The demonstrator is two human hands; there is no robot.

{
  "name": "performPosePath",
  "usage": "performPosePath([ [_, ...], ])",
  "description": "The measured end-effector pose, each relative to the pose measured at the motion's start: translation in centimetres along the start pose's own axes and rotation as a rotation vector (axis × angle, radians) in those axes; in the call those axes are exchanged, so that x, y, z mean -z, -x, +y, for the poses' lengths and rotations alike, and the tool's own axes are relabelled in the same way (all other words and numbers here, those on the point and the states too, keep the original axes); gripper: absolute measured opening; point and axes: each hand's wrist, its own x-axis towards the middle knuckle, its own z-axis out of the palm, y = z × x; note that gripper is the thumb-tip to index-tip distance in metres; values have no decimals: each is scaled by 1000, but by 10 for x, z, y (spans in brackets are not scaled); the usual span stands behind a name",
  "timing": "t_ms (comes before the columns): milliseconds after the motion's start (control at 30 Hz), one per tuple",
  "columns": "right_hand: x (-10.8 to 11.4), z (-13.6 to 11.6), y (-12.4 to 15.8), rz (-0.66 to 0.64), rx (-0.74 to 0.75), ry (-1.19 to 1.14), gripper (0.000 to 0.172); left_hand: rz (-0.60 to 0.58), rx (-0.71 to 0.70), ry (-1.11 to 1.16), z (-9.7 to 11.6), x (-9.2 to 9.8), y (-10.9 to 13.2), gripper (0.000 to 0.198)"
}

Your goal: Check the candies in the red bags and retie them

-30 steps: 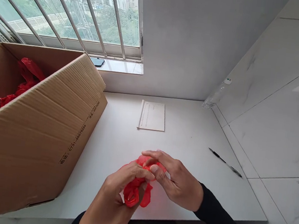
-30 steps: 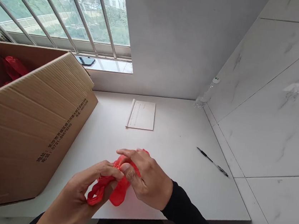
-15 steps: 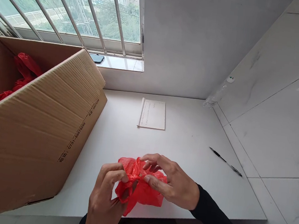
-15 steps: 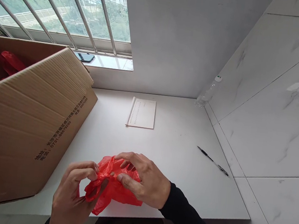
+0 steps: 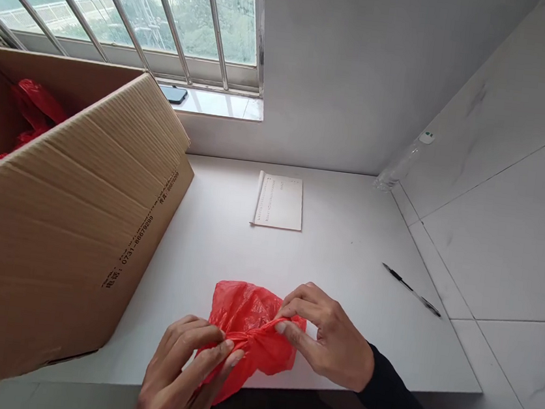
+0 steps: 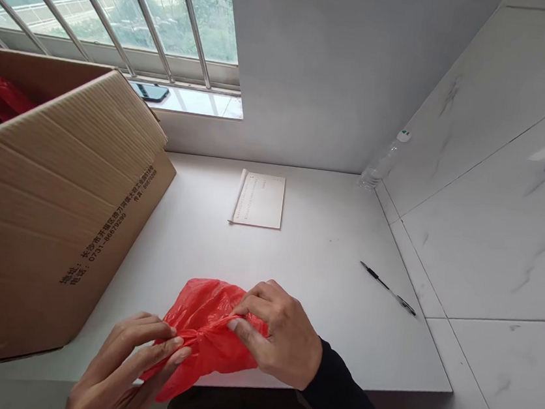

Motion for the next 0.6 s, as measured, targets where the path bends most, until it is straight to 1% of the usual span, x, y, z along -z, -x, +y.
performPosePath([
  [67, 6, 14, 8, 49, -67, 42, 12, 18, 59, -67, -9, 7, 18, 24],
  [100, 9, 21, 11, 79, -116, 63, 14, 22, 120, -99, -14, 11, 27, 20],
  [200, 15, 37, 20, 153, -256, 80, 20, -2, 372, -107, -20, 17, 48, 10],
  [233, 14, 39, 21, 170, -282, 49, 20, 3, 469, -58, -18, 16, 51, 9],
  [300, 7, 36, 21, 214, -292, -88, 19, 68, 638, 130, -10, 7, 53, 7],
  [333, 1, 34, 20, 230, -286, -179, 18, 101, 697, 238, -5, 0, 51, 11],
  [367, -6, 30, 19, 238, -278, -269, 17, 115, 739, 326, 0, -8, 49, 22],
  [400, -15, 27, 19, 236, -269, -346, 16, 99, 757, 378, 4, -17, 46, 36],
  [467, -34, 25, 18, 203, -253, -419, 14, 9, 734, 350, 8, -34, 43, 60],
  [500, -43, 26, 18, 187, -245, -408, 15, -45, 708, 293, 7, -41, 43, 65],
  [533, -52, 29, 19, 178, -236, -368, 19, -91, 674, 230, 4, -47, 44, 65],
  [600, -69, 39, 23, 162, -200, -220, 34, -175, 599, 132, -3, -57, 50, 60],
])
